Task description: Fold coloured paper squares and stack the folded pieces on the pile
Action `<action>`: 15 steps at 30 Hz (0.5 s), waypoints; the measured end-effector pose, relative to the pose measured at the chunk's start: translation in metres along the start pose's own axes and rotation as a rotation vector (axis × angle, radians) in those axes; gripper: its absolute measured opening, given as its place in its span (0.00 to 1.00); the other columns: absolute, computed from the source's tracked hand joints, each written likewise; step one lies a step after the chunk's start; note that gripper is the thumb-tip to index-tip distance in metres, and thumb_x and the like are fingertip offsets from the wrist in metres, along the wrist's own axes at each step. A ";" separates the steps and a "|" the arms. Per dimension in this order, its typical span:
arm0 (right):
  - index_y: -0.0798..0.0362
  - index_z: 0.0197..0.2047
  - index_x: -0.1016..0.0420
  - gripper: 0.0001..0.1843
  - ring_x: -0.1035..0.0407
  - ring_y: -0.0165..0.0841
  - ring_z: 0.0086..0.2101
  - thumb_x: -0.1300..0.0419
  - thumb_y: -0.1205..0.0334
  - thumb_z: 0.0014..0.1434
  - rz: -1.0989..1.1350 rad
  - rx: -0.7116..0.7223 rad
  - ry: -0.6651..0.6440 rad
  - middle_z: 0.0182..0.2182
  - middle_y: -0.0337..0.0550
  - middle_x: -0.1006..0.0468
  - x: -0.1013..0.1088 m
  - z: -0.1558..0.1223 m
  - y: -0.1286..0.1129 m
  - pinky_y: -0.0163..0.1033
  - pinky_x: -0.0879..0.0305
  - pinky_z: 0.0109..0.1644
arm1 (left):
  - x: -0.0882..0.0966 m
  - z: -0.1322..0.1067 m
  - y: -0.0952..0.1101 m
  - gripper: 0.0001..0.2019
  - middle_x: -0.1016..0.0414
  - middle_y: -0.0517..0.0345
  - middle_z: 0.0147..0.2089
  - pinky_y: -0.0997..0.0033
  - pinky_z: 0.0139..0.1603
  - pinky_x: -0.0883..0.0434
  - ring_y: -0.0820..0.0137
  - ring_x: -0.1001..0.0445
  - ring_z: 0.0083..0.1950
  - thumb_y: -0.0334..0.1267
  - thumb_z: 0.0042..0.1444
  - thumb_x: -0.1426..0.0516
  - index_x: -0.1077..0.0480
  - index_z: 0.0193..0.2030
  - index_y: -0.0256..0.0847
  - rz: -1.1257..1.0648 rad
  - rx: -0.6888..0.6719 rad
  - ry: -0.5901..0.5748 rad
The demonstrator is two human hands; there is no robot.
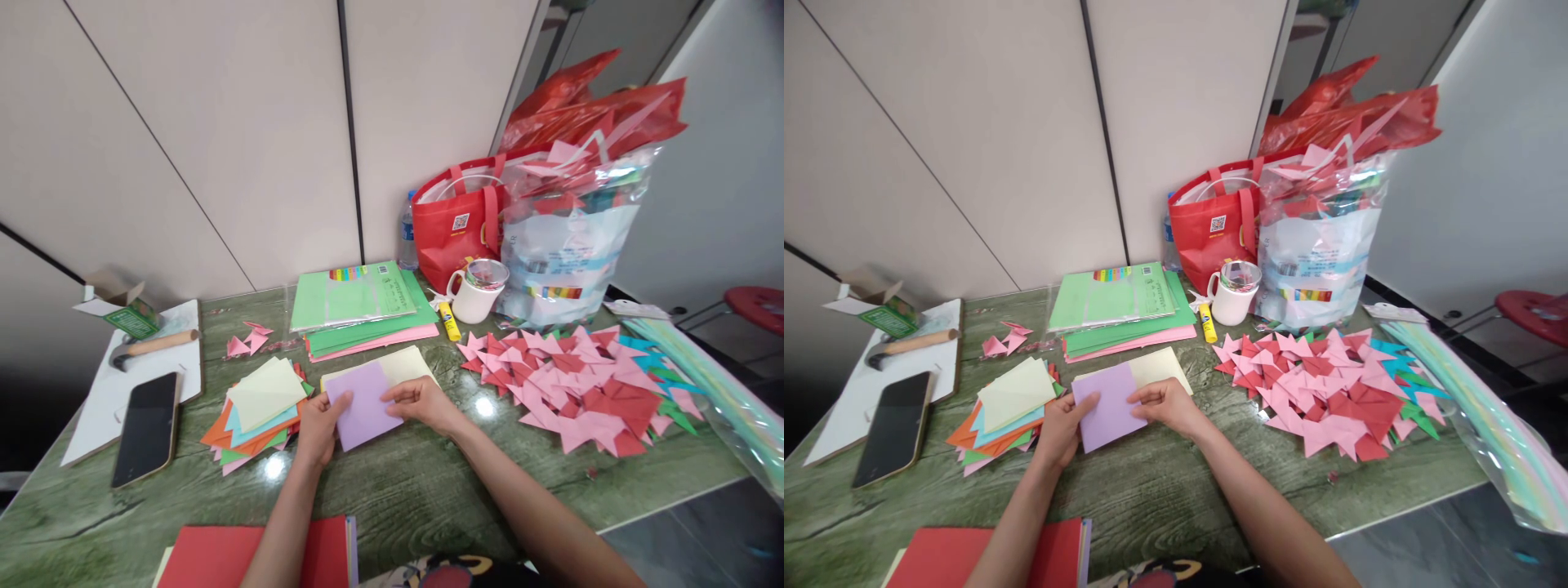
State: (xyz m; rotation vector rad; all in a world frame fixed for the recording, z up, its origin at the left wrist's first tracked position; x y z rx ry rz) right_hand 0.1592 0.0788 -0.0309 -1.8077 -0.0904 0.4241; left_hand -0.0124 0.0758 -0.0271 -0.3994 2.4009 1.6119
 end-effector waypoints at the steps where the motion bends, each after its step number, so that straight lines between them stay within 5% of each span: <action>1: 0.57 0.31 0.23 0.19 0.38 0.25 0.20 0.31 0.58 0.33 -0.003 -0.002 0.001 0.18 0.37 0.28 0.000 0.000 -0.001 0.32 0.41 0.25 | 0.000 0.000 0.000 0.16 0.22 0.52 0.24 0.71 0.22 0.30 0.69 0.27 0.21 0.39 0.37 0.36 0.26 0.34 0.32 -0.002 -0.002 -0.001; 15: 0.57 0.31 0.22 0.16 0.38 0.24 0.20 0.32 0.60 0.35 -0.011 0.003 0.004 0.18 0.36 0.28 0.001 0.000 -0.001 0.31 0.41 0.25 | -0.001 0.000 0.000 0.17 0.23 0.51 0.26 0.70 0.24 0.30 0.67 0.27 0.24 0.38 0.38 0.36 0.28 0.36 0.31 0.019 -0.013 -0.009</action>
Point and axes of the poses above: each hand's wrist, its own z-axis towards the middle knuckle, its own x-axis out of the back of the hand, y = z × x, the point moved 5 cm from there along z, towards the middle knuckle
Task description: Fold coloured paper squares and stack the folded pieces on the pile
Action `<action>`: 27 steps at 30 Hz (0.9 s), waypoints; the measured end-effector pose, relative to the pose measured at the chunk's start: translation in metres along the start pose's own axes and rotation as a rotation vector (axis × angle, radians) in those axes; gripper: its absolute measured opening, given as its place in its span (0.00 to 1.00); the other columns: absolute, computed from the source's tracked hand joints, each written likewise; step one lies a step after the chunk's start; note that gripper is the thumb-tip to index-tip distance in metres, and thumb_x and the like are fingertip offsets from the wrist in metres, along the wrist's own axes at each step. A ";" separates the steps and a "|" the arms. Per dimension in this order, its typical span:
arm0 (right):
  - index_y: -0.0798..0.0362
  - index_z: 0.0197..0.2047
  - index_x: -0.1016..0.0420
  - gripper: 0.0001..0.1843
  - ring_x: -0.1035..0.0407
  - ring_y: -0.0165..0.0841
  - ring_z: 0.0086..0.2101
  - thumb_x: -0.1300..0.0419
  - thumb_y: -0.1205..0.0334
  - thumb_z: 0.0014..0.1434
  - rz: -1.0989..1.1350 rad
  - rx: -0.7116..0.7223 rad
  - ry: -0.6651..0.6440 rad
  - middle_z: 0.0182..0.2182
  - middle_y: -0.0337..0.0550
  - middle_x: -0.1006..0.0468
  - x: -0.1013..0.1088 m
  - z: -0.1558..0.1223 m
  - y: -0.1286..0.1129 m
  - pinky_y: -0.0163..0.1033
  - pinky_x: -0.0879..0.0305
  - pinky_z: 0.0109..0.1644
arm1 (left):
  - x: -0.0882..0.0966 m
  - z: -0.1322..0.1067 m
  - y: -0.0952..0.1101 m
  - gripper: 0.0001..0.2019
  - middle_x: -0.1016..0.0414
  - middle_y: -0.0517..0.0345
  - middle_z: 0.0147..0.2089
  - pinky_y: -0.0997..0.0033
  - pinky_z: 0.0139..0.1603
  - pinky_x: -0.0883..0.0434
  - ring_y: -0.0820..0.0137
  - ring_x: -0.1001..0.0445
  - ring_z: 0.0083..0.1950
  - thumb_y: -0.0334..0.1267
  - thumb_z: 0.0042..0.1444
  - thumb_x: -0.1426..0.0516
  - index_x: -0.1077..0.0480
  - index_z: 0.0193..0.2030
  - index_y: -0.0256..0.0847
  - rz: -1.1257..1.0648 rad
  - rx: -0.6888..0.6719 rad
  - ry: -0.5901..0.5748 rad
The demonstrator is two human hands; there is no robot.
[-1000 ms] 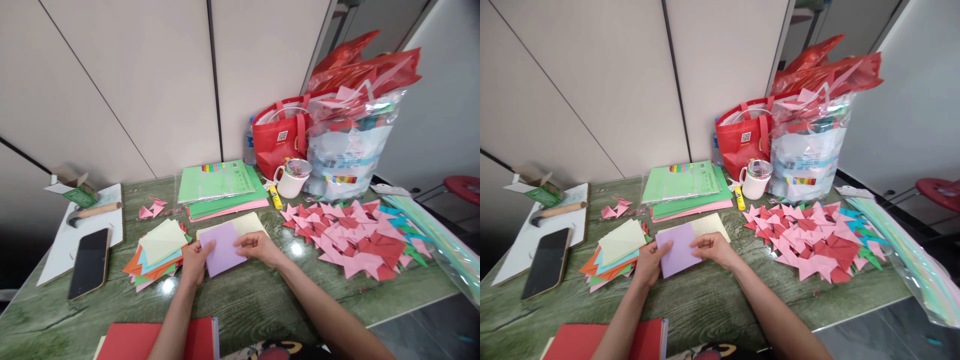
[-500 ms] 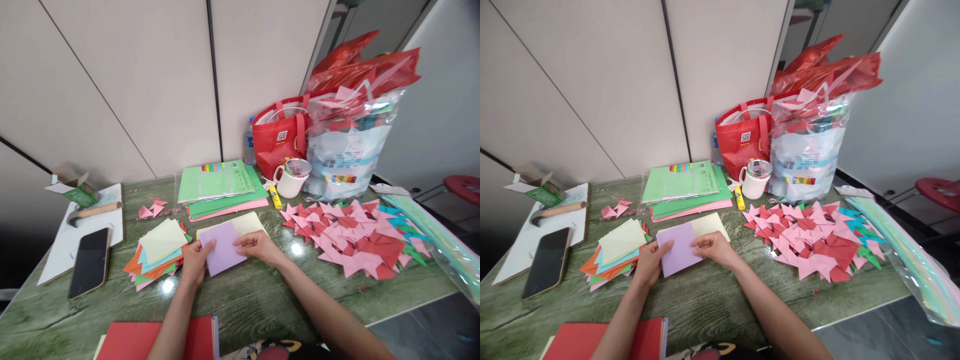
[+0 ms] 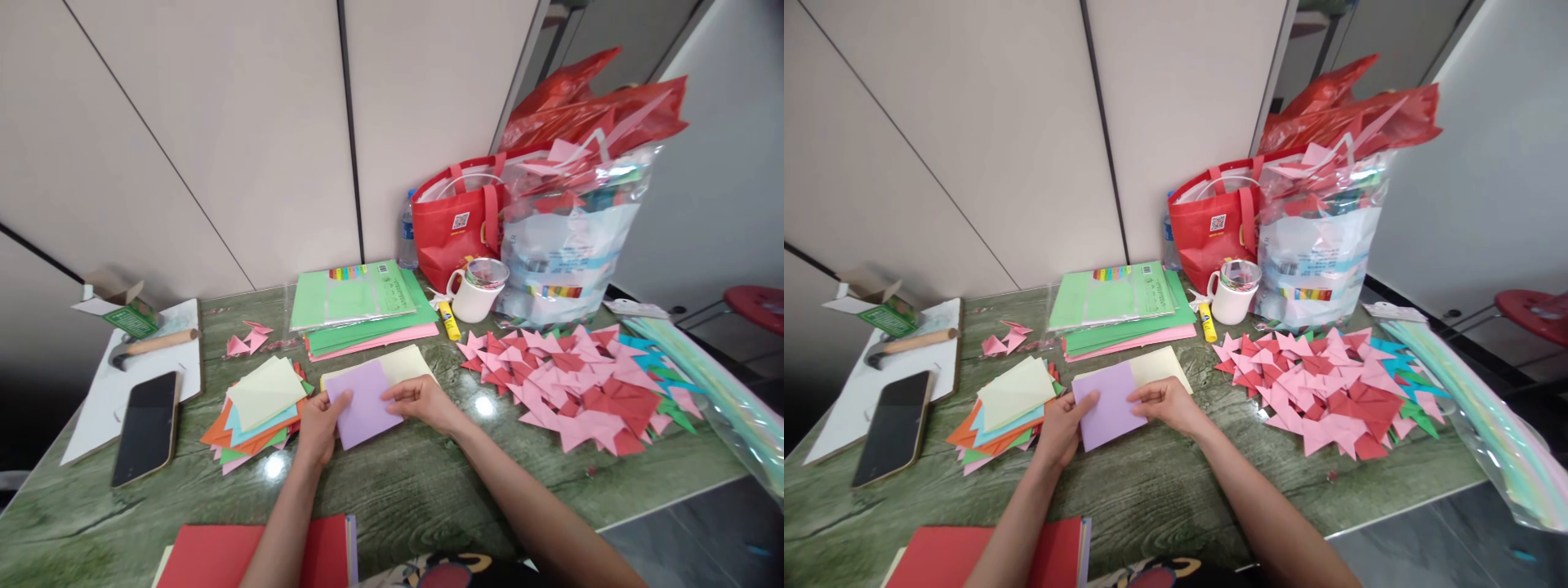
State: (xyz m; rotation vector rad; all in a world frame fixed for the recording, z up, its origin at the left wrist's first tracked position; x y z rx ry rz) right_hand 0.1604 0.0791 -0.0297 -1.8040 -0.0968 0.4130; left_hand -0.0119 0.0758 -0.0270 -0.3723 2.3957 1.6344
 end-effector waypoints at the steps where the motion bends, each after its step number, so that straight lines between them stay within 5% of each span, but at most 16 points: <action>1: 0.57 0.31 0.22 0.16 0.38 0.24 0.20 0.32 0.61 0.35 -0.004 0.002 0.003 0.18 0.36 0.28 0.000 0.000 0.000 0.31 0.41 0.24 | -0.001 -0.001 0.001 0.18 0.22 0.50 0.27 0.70 0.24 0.30 0.67 0.26 0.24 0.39 0.39 0.37 0.28 0.37 0.31 0.009 -0.003 -0.003; 9: 0.57 0.32 0.23 0.17 0.37 0.24 0.20 0.33 0.59 0.35 -0.012 0.002 0.014 0.19 0.37 0.27 0.002 0.001 0.001 0.31 0.41 0.25 | -0.008 -0.007 0.005 0.21 0.23 0.50 0.37 0.69 0.33 0.29 0.65 0.25 0.32 0.33 0.33 0.35 0.30 0.39 0.34 0.142 -0.034 -0.057; 27: 0.58 0.28 0.26 0.15 0.36 0.25 0.20 0.33 0.59 0.35 -0.052 0.058 0.054 0.20 0.37 0.27 0.004 0.002 -0.001 0.31 0.41 0.25 | -0.005 -0.005 -0.002 0.20 0.22 0.50 0.30 0.69 0.29 0.30 0.64 0.25 0.29 0.35 0.32 0.34 0.27 0.36 0.32 0.060 -0.002 -0.063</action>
Point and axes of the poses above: each hand's wrist, its own z-axis towards the middle knuckle, its own x-axis out of the back of the hand, y = z × x, the point moved 5 cm from there along z, towards the middle knuckle
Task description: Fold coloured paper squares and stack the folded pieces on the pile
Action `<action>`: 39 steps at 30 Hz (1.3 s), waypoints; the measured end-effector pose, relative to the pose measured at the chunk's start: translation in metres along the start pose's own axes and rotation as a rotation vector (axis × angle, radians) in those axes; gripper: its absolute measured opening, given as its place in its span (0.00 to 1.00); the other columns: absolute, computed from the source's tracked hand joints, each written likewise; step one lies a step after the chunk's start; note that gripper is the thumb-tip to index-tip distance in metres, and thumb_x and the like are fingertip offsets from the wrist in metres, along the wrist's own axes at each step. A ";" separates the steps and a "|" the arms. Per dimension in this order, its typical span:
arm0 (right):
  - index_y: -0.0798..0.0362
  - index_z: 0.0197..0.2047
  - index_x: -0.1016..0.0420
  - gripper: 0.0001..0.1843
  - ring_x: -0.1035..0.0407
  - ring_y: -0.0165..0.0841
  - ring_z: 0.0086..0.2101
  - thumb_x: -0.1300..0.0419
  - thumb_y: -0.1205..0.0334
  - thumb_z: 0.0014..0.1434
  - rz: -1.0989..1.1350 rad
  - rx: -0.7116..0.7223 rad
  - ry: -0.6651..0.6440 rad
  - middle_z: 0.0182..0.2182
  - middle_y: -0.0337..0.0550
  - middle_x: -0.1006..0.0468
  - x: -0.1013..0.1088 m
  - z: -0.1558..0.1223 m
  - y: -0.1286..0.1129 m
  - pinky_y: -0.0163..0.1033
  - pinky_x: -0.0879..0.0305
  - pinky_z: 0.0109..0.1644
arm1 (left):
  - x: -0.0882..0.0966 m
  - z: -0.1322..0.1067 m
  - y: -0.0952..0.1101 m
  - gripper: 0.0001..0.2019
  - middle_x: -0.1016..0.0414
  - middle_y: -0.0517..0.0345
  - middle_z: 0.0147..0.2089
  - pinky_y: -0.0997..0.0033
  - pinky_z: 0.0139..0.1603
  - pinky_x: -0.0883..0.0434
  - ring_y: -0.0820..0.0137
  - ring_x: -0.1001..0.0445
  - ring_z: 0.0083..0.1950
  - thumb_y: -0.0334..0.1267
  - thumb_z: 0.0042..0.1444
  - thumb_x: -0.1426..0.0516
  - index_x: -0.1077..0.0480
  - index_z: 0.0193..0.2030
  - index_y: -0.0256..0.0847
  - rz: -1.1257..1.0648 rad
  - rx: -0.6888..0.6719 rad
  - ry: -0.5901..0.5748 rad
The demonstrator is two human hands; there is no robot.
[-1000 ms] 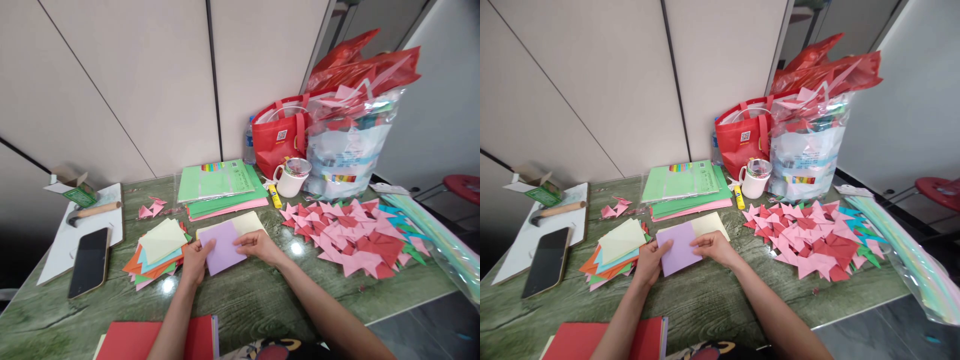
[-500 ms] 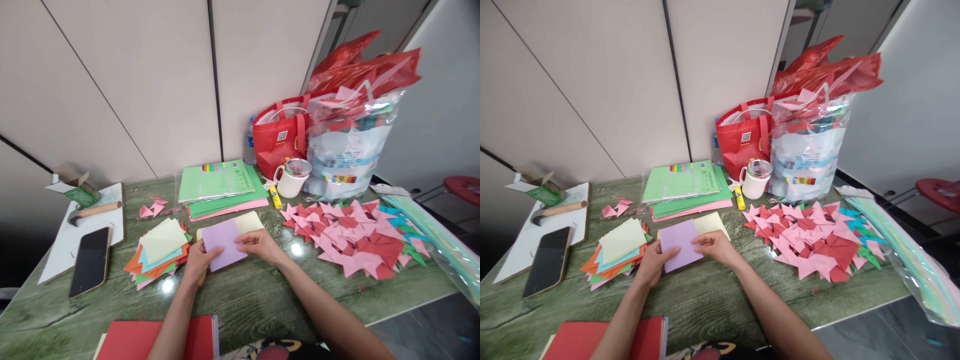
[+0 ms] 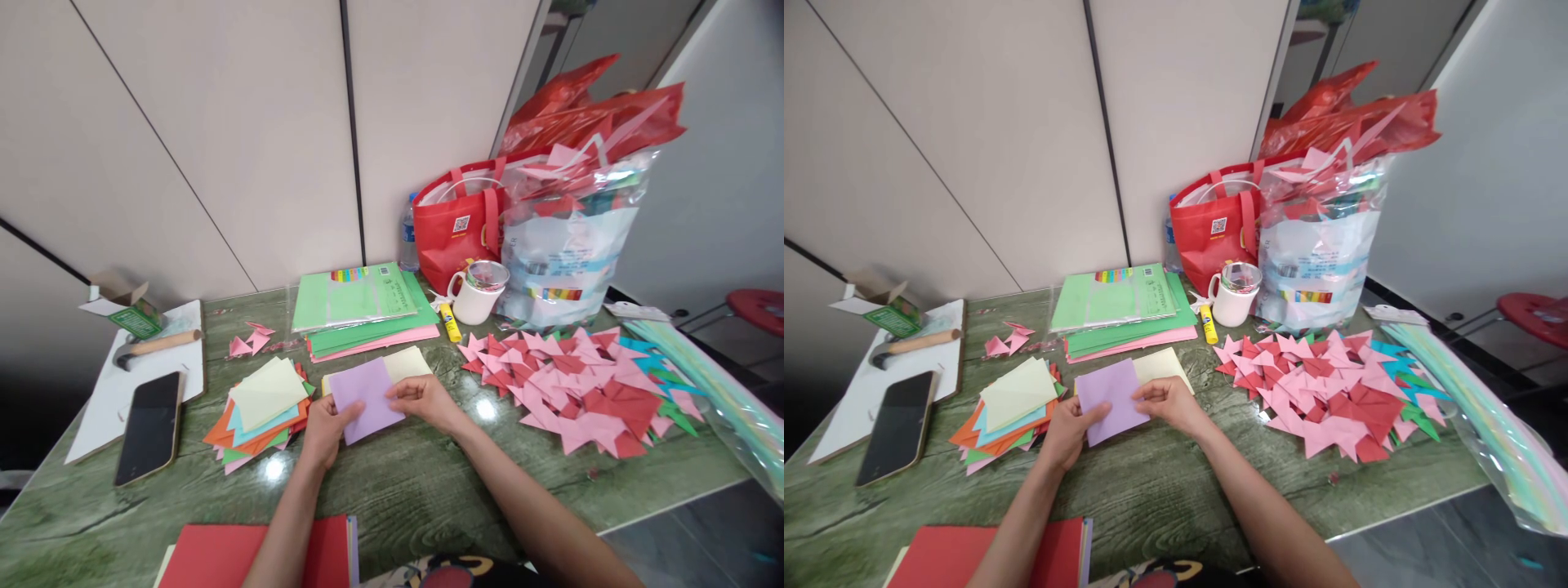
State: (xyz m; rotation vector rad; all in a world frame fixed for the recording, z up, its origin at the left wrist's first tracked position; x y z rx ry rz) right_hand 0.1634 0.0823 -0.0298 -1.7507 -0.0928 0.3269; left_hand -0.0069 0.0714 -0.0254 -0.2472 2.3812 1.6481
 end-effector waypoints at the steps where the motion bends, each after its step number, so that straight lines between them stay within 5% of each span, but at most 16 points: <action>1: 0.57 0.27 0.27 0.15 0.36 0.24 0.20 0.32 0.59 0.35 0.004 0.006 0.012 0.19 0.36 0.28 0.000 0.000 -0.001 0.31 0.41 0.24 | 0.000 0.000 0.000 0.20 0.22 0.50 0.30 0.69 0.29 0.30 0.64 0.25 0.29 0.35 0.32 0.34 0.27 0.36 0.32 0.000 -0.003 0.000; 9: 0.53 0.41 0.36 0.29 0.30 0.32 0.23 0.32 0.56 0.35 0.139 -0.063 0.062 0.22 0.36 0.24 -0.001 -0.001 -0.001 0.36 0.34 0.26 | -0.005 -0.002 -0.001 0.15 0.22 0.51 0.28 0.71 0.28 0.31 0.68 0.27 0.26 0.35 0.34 0.35 0.26 0.32 0.32 0.047 -0.001 -0.016; 16: 0.57 0.25 0.29 0.17 0.31 0.29 0.21 0.32 0.55 0.34 0.185 -0.049 0.097 0.21 0.39 0.24 -0.004 -0.003 -0.001 0.34 0.36 0.26 | -0.010 -0.004 -0.001 0.14 0.22 0.51 0.30 0.71 0.28 0.31 0.68 0.27 0.27 0.35 0.35 0.35 0.26 0.32 0.32 0.086 0.011 -0.030; 23: 0.57 0.25 0.28 0.19 0.32 0.29 0.20 0.32 0.52 0.33 0.193 -0.062 0.124 0.20 0.39 0.24 0.001 -0.001 0.004 0.33 0.37 0.24 | -0.011 -0.005 0.004 0.17 0.22 0.50 0.32 0.69 0.30 0.30 0.66 0.26 0.29 0.41 0.41 0.38 0.27 0.38 0.33 0.049 0.038 -0.080; 39: 0.57 0.23 0.29 0.19 0.33 0.28 0.19 0.32 0.53 0.32 0.198 -0.074 0.121 0.19 0.38 0.26 0.003 0.000 0.001 0.33 0.38 0.23 | -0.005 -0.003 0.004 0.14 0.23 0.53 0.24 0.69 0.26 0.30 0.68 0.28 0.23 0.40 0.39 0.37 0.26 0.33 0.33 0.038 0.052 -0.044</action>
Point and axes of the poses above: each hand's wrist, its own z-axis towards the middle knuckle, its own x-axis out of the back of the hand, y = z × x, the point moved 5 cm from there along z, towards the middle knuckle
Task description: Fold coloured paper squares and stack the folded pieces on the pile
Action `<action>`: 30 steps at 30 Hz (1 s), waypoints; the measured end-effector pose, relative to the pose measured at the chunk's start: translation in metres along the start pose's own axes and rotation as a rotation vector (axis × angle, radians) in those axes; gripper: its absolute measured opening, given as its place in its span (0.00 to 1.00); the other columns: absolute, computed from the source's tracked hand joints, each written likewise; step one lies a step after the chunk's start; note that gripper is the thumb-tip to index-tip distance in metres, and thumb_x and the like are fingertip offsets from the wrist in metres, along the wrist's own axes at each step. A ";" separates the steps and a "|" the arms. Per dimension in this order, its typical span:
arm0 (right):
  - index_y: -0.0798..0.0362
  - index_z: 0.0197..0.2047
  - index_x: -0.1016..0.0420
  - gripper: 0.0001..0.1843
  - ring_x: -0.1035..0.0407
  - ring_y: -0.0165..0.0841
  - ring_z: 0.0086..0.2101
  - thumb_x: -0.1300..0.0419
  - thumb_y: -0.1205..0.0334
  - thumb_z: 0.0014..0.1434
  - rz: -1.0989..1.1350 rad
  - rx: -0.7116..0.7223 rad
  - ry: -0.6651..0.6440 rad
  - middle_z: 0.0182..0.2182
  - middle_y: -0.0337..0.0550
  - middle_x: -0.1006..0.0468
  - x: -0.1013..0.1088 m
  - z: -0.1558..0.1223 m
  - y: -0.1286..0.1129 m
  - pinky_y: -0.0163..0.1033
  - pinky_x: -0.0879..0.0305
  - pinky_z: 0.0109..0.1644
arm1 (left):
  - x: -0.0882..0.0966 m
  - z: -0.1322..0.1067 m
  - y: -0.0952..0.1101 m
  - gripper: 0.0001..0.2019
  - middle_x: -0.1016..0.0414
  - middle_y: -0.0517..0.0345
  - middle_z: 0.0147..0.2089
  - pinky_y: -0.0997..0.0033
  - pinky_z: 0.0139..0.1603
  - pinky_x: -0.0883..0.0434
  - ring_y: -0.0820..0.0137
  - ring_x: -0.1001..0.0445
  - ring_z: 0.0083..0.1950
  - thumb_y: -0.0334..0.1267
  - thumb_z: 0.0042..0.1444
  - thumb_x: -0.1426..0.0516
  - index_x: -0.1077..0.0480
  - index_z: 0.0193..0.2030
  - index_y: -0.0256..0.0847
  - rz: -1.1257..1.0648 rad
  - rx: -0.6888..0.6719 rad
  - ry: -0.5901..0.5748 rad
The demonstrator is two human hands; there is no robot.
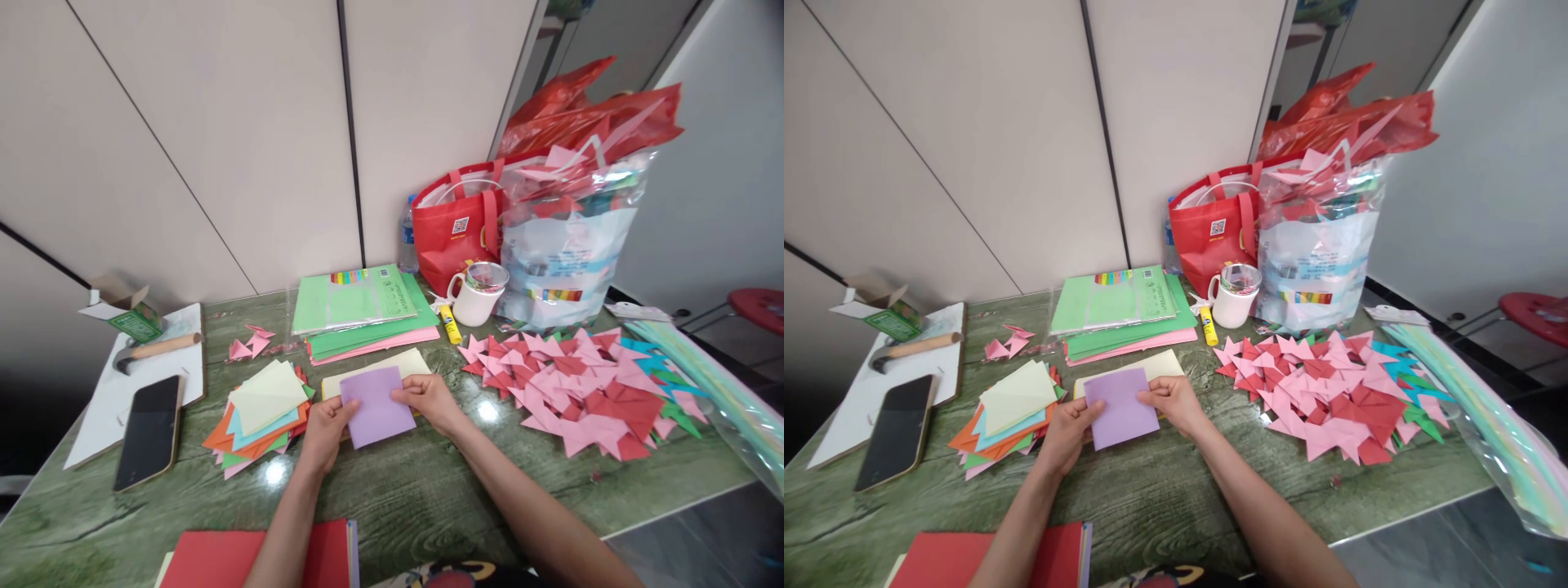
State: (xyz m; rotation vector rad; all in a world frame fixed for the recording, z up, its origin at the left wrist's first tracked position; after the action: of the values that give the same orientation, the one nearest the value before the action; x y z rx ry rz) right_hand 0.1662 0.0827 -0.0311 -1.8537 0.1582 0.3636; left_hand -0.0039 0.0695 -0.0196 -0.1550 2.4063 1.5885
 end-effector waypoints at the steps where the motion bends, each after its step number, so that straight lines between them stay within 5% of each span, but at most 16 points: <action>1: 0.57 0.23 0.29 0.19 0.34 0.28 0.19 0.32 0.53 0.32 0.000 0.003 -0.002 0.18 0.38 0.26 0.000 0.000 0.000 0.33 0.38 0.23 | 0.000 0.000 0.001 0.14 0.23 0.53 0.24 0.69 0.26 0.30 0.68 0.28 0.23 0.40 0.40 0.38 0.26 0.33 0.32 0.006 -0.002 -0.005; 6: 0.57 0.21 0.30 0.18 0.35 0.27 0.18 0.32 0.53 0.32 -0.020 0.006 -0.026 0.17 0.36 0.27 0.001 -0.001 -0.001 0.32 0.41 0.22 | 0.001 -0.002 0.007 0.14 0.23 0.53 0.28 0.69 0.28 0.30 0.69 0.28 0.26 0.41 0.41 0.38 0.26 0.35 0.34 0.024 -0.020 -0.027; 15: 0.56 0.22 0.30 0.18 0.35 0.27 0.19 0.32 0.53 0.32 -0.005 0.000 -0.049 0.18 0.36 0.27 -0.003 -0.002 0.000 0.32 0.40 0.24 | 0.010 0.002 0.009 0.10 0.28 0.59 0.19 0.75 0.24 0.33 0.74 0.32 0.21 0.39 0.38 0.37 0.29 0.22 0.34 0.016 -0.142 0.077; 24: 0.58 0.21 0.31 0.17 0.41 0.23 0.15 0.32 0.54 0.35 -0.016 0.017 -0.057 0.15 0.34 0.29 -0.003 -0.002 0.000 0.29 0.49 0.19 | 0.006 -0.001 0.014 0.11 0.25 0.56 0.24 0.72 0.27 0.31 0.71 0.29 0.25 0.40 0.40 0.38 0.26 0.30 0.34 0.021 -0.111 0.034; 30: 0.57 0.20 0.32 0.17 0.42 0.22 0.15 0.32 0.54 0.35 -0.029 0.021 -0.072 0.14 0.33 0.30 -0.004 -0.002 -0.001 0.29 0.51 0.19 | 0.010 0.000 0.014 0.10 0.27 0.59 0.20 0.76 0.23 0.33 0.75 0.33 0.21 0.41 0.39 0.38 0.27 0.25 0.34 -0.017 -0.125 0.093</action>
State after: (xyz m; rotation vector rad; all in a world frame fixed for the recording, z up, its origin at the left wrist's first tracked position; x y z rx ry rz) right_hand 0.1629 0.0805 -0.0284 -1.8173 0.0858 0.4066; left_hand -0.0163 0.0755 -0.0101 -0.2780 2.3662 1.7612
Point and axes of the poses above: each hand's wrist, its own z-axis towards the middle knuckle, its own x-axis out of the back of the hand, y = z × x, the point moved 5 cm from there along z, towards the middle knuckle
